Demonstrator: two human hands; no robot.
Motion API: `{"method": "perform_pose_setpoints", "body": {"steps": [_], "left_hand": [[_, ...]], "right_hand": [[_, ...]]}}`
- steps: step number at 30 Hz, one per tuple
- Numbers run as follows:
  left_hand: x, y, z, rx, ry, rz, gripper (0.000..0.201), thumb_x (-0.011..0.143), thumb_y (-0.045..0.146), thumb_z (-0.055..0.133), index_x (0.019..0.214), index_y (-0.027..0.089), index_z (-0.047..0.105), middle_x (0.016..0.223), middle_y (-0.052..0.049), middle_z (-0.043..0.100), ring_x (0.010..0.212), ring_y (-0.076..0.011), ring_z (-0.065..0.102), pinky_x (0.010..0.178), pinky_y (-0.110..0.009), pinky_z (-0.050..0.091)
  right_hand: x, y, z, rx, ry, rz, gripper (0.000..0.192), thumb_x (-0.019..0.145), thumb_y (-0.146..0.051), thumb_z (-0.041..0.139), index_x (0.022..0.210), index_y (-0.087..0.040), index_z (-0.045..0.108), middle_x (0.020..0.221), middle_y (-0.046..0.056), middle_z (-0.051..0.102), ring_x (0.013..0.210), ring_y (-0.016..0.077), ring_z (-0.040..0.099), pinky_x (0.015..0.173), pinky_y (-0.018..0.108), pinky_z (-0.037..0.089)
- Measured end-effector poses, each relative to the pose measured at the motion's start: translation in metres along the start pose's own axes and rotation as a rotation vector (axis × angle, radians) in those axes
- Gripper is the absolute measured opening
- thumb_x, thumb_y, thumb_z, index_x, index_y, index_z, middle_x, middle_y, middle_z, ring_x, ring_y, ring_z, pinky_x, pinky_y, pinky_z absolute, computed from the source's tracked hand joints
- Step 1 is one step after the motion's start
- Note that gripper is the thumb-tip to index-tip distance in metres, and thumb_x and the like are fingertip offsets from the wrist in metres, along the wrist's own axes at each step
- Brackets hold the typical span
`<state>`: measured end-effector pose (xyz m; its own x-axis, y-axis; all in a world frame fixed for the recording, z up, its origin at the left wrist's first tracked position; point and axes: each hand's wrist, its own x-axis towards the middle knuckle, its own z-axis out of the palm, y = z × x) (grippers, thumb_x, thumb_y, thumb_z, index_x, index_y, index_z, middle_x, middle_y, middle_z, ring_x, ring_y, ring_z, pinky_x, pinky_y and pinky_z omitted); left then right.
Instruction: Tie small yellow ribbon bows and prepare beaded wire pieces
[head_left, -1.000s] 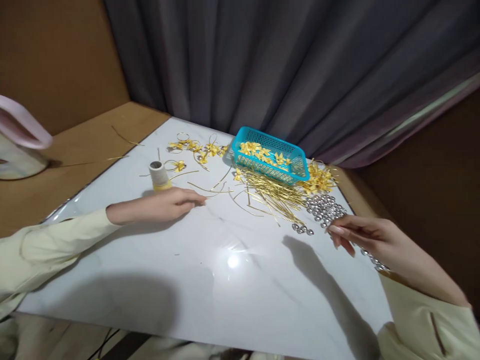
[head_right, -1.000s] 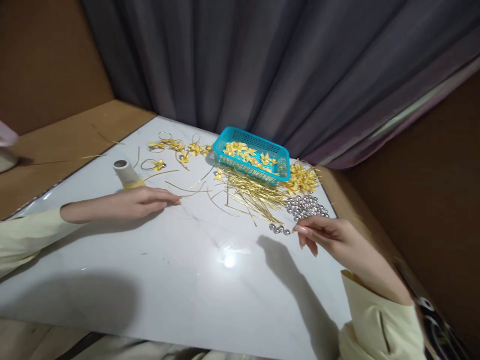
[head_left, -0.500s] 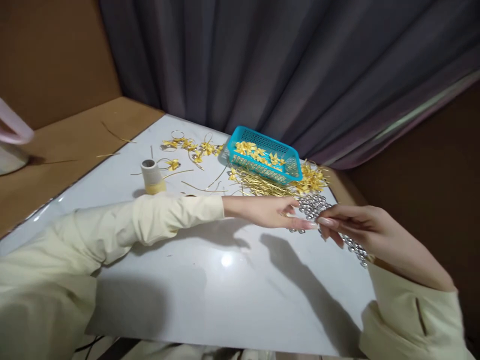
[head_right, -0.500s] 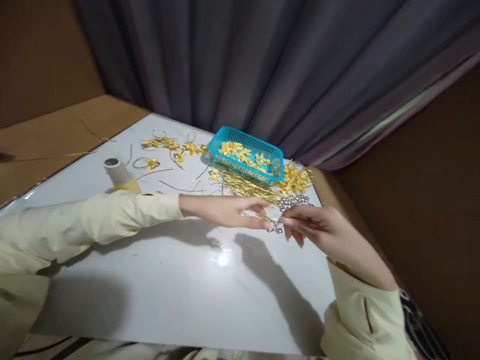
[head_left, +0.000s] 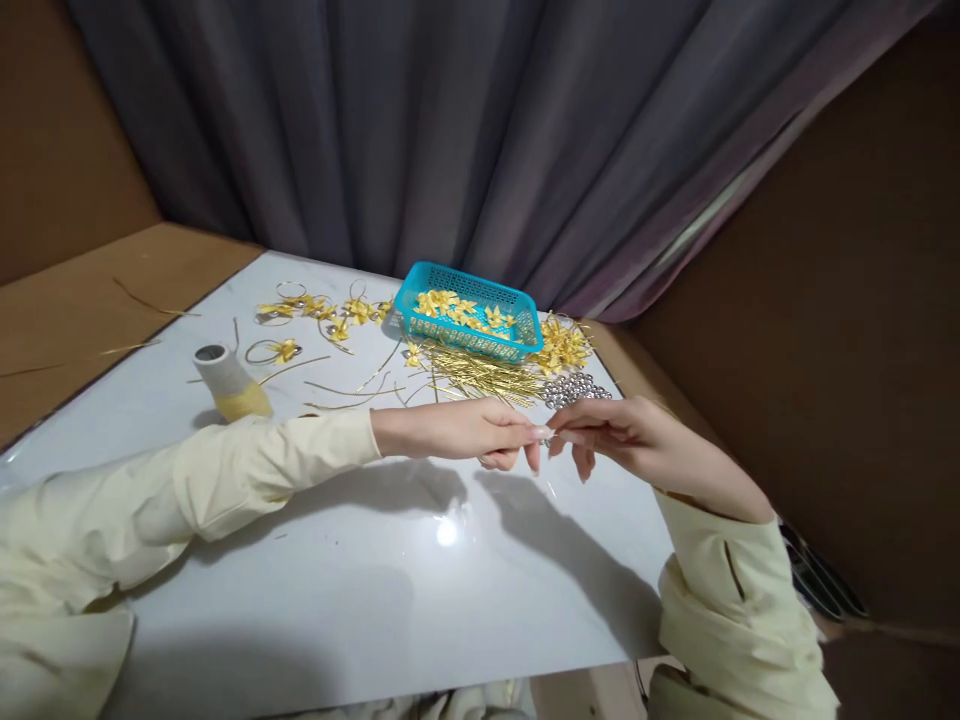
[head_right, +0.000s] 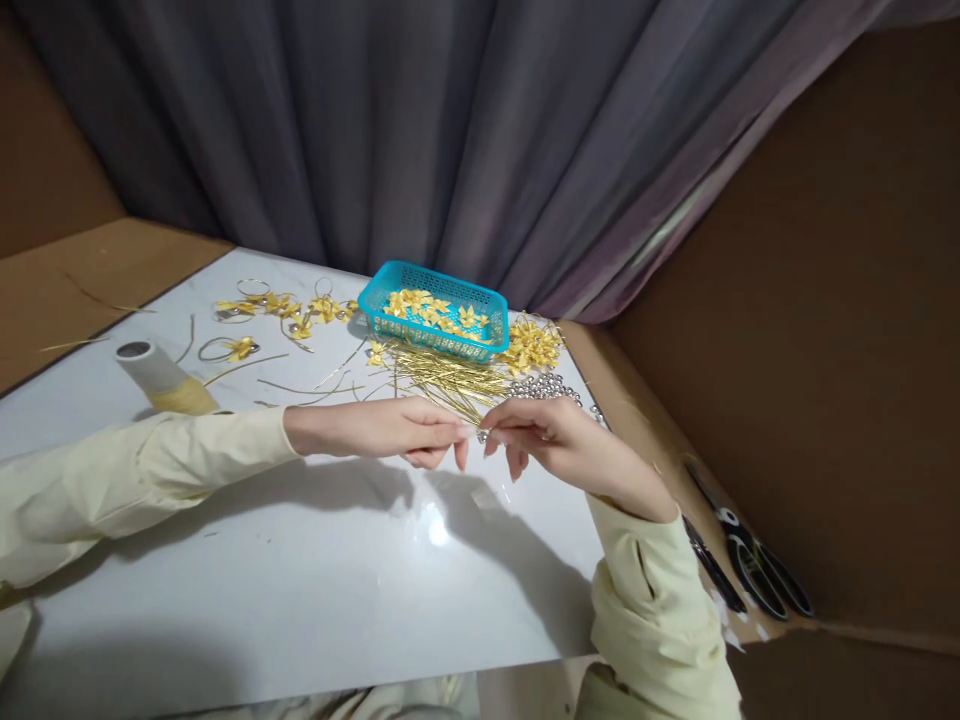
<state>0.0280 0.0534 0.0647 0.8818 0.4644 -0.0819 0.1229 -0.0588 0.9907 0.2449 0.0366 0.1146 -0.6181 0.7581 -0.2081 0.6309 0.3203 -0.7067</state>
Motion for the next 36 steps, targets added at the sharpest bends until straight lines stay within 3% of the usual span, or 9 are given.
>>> {"method": "perform_pose_setpoints", "body": {"steps": [6,11,17,20,24,28,36], "left_hand": [[-0.003,0.004,-0.001,-0.037,0.005,-0.036,0.031,0.097,0.032,0.036,0.075,0.016,0.050,0.056,0.007,0.026,0.050,-0.0099,0.023,0.053,-0.024,0.021],[-0.005,0.006,-0.001,-0.027,-0.009,-0.086,0.031,0.096,0.035,0.039,0.073,0.017,0.048,0.056,0.007,0.028,0.050,-0.0100,0.024,0.051,-0.024,0.020],[-0.001,0.004,-0.005,-0.028,-0.118,-0.107,0.040,0.095,0.036,0.041,0.061,0.017,0.050,0.050,0.007,0.027,0.050,-0.0104,0.030,0.057,-0.024,0.030],[-0.003,0.005,-0.010,-0.025,-0.144,-0.100,0.041,0.096,0.033,0.040,0.060,0.018,0.049,0.050,0.007,0.029,0.052,-0.0105,0.034,0.061,-0.023,0.033],[-0.015,0.006,-0.022,0.021,-0.144,-0.176,0.030,0.097,0.029,0.038,0.079,0.016,0.058,0.052,0.007,0.034,0.050,-0.0095,0.027,0.055,-0.023,0.026],[-0.042,0.007,-0.040,0.047,-0.109,-0.205,0.026,0.095,0.027,0.043,0.080,0.015,0.059,0.052,0.006,0.038,0.049,-0.0092,0.027,0.051,-0.023,0.024],[-0.109,0.007,-0.074,0.209,0.137,-0.318,0.023,0.091,0.024,0.047,0.075,0.016,0.061,0.061,0.000,0.063,0.063,-0.0122,0.057,0.070,-0.024,0.043]], "right_hand": [[0.002,0.012,0.008,0.180,-0.074,-0.042,0.028,0.091,-0.031,0.048,0.114,-0.019,0.039,0.091,0.007,0.066,0.068,0.0125,0.060,0.066,0.028,0.048],[0.011,0.013,0.024,0.390,-0.135,-0.073,0.050,0.077,-0.032,0.069,0.114,-0.020,0.038,0.098,0.006,0.064,0.094,0.0156,0.060,0.077,0.029,0.046],[0.023,0.009,0.043,0.640,-0.126,-0.005,0.047,0.075,-0.046,0.071,0.103,-0.017,0.047,0.086,0.005,0.067,0.066,0.0119,0.061,0.065,0.028,0.048],[0.024,0.007,0.040,0.518,-0.117,0.019,0.038,0.079,-0.049,0.065,0.091,-0.014,0.055,0.074,0.004,0.067,0.056,0.0107,0.057,0.056,0.025,0.046],[0.021,0.008,0.029,0.230,-0.062,0.008,0.039,0.083,-0.052,0.059,0.071,-0.014,0.062,0.060,0.002,0.063,0.053,0.0114,0.055,0.058,0.025,0.044],[0.018,0.006,0.014,0.047,-0.026,0.008,0.043,0.084,-0.054,0.055,0.066,-0.016,0.065,0.057,0.003,0.063,0.054,0.0137,0.057,0.060,0.027,0.044],[0.021,-0.004,-0.008,-0.088,0.054,0.038,0.050,0.081,-0.061,0.053,0.057,-0.018,0.063,0.055,0.006,0.060,0.054,0.0151,0.054,0.056,0.029,0.040]]}}
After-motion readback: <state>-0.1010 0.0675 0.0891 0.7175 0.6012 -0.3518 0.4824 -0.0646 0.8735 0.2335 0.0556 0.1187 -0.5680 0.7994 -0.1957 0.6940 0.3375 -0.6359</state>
